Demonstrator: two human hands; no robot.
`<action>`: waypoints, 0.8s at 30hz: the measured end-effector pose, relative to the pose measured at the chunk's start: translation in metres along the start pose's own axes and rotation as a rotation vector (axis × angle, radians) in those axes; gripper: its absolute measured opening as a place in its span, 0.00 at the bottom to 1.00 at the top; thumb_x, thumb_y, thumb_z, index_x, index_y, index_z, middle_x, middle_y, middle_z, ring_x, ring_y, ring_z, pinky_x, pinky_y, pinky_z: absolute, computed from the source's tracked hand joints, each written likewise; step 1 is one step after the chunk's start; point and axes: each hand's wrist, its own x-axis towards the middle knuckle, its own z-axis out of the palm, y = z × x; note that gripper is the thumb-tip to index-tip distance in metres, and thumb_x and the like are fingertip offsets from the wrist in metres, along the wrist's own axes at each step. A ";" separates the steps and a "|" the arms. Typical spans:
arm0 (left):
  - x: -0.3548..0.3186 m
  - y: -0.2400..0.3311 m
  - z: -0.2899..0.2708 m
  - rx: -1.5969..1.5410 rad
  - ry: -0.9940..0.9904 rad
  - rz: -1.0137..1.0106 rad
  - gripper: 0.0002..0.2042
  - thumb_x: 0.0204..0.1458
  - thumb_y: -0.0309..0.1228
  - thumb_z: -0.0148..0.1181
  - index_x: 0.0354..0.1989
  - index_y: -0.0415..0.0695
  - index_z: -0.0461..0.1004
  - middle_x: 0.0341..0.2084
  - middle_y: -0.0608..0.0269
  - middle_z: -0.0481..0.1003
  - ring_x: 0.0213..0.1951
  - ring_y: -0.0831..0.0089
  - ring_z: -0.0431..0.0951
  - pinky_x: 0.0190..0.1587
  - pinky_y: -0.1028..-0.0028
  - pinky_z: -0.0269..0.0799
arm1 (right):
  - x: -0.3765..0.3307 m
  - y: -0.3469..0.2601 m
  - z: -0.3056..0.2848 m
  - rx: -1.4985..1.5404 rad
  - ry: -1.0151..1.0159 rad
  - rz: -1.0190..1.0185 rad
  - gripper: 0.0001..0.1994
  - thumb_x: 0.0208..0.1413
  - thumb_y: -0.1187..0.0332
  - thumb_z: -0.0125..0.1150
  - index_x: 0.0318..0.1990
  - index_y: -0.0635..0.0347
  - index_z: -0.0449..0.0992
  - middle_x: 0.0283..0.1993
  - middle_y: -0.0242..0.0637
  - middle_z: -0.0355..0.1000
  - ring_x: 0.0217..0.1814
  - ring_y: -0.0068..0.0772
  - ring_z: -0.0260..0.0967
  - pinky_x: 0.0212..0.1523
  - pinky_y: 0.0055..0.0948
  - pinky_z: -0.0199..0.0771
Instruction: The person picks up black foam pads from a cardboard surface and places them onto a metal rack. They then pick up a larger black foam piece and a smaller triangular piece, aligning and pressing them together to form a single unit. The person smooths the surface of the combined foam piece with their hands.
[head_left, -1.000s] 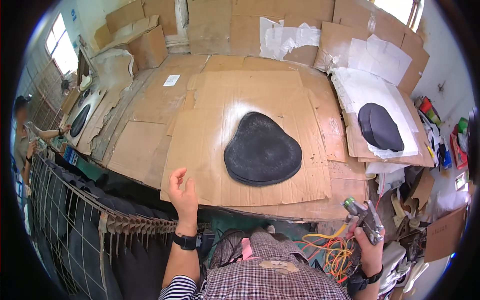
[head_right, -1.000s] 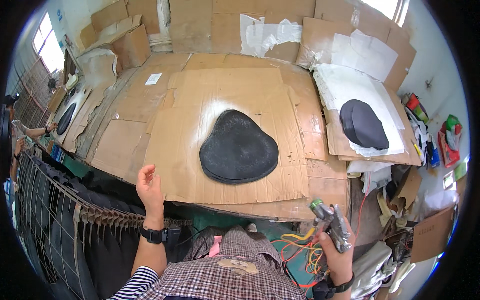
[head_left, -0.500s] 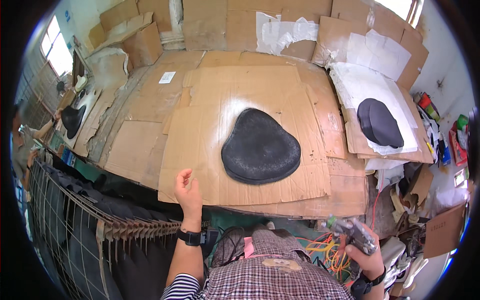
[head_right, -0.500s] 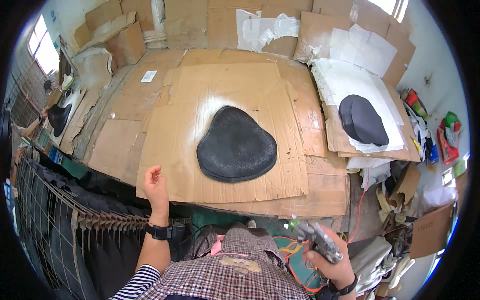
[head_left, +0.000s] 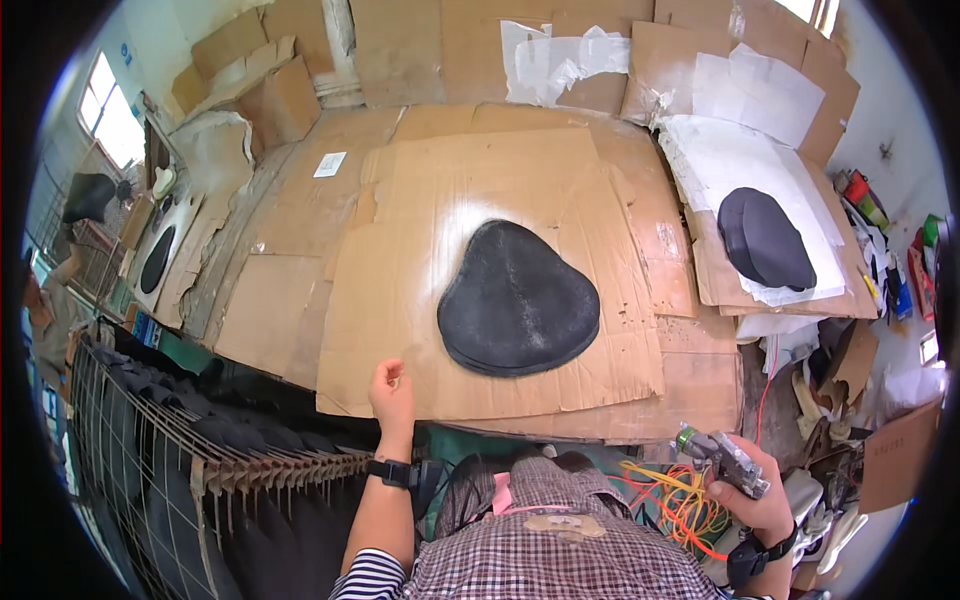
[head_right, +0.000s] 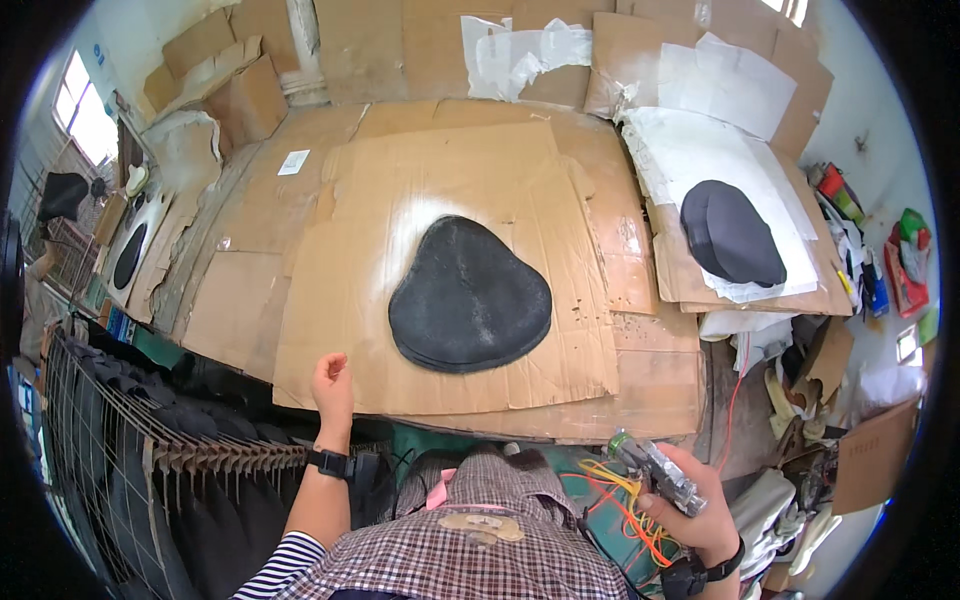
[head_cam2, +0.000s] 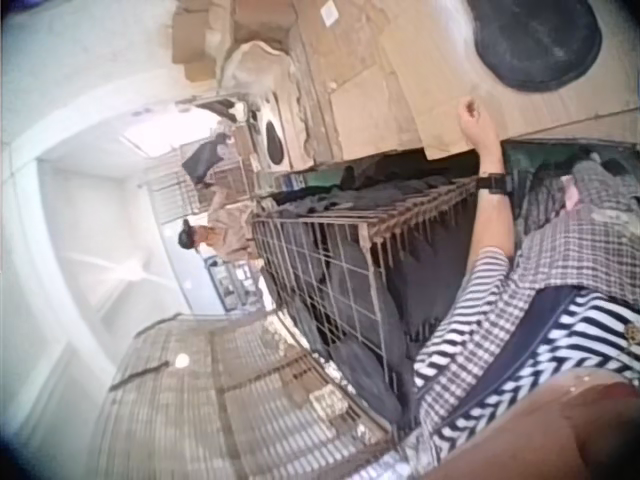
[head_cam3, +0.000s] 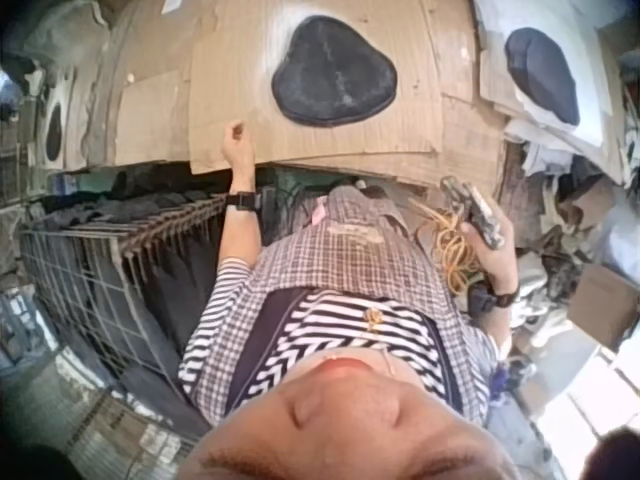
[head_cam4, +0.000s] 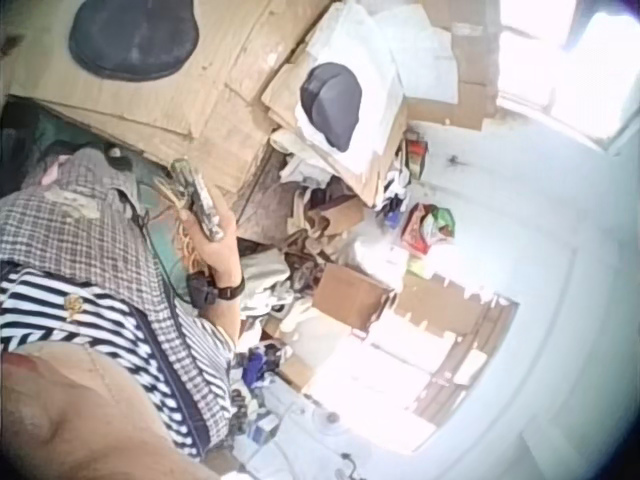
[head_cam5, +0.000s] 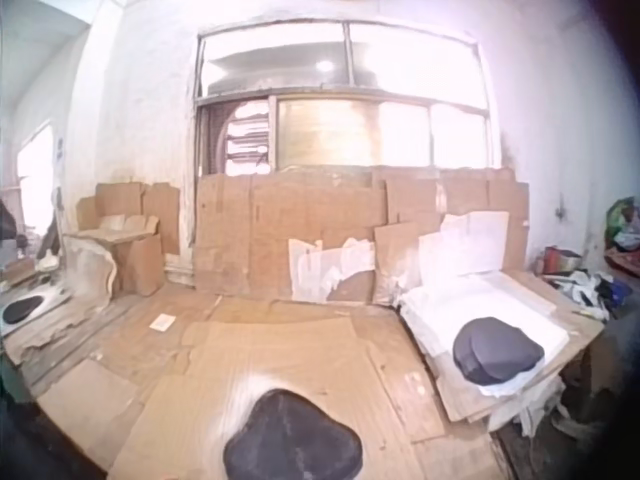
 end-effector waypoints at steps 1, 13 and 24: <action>0.001 -0.006 0.007 0.007 -0.028 -0.014 0.10 0.50 0.19 0.57 0.41 0.38 0.75 0.36 0.60 0.77 0.40 0.70 0.76 0.47 0.72 0.72 | 0.005 0.000 -0.001 0.014 0.016 -0.026 0.28 0.50 0.69 0.70 0.58 0.69 0.70 0.37 0.32 0.75 0.38 0.20 0.71 0.41 0.25 0.73; 0.017 -0.070 0.085 0.271 -0.148 -0.091 0.05 0.49 0.24 0.60 0.34 0.40 0.78 0.26 0.57 0.79 0.31 0.66 0.79 0.38 0.69 0.74 | 0.021 0.013 -0.031 0.160 0.044 -0.052 0.30 0.49 0.72 0.72 0.60 0.68 0.68 0.40 0.36 0.76 0.39 0.23 0.74 0.41 0.25 0.75; 0.030 -0.050 0.137 0.739 -0.133 -0.042 0.15 0.48 0.26 0.60 0.46 0.40 0.79 0.41 0.49 0.79 0.45 0.52 0.78 0.51 0.59 0.74 | 0.046 0.025 -0.056 0.270 0.073 -0.050 0.32 0.46 0.74 0.73 0.59 0.69 0.67 0.37 0.40 0.76 0.36 0.28 0.75 0.39 0.29 0.76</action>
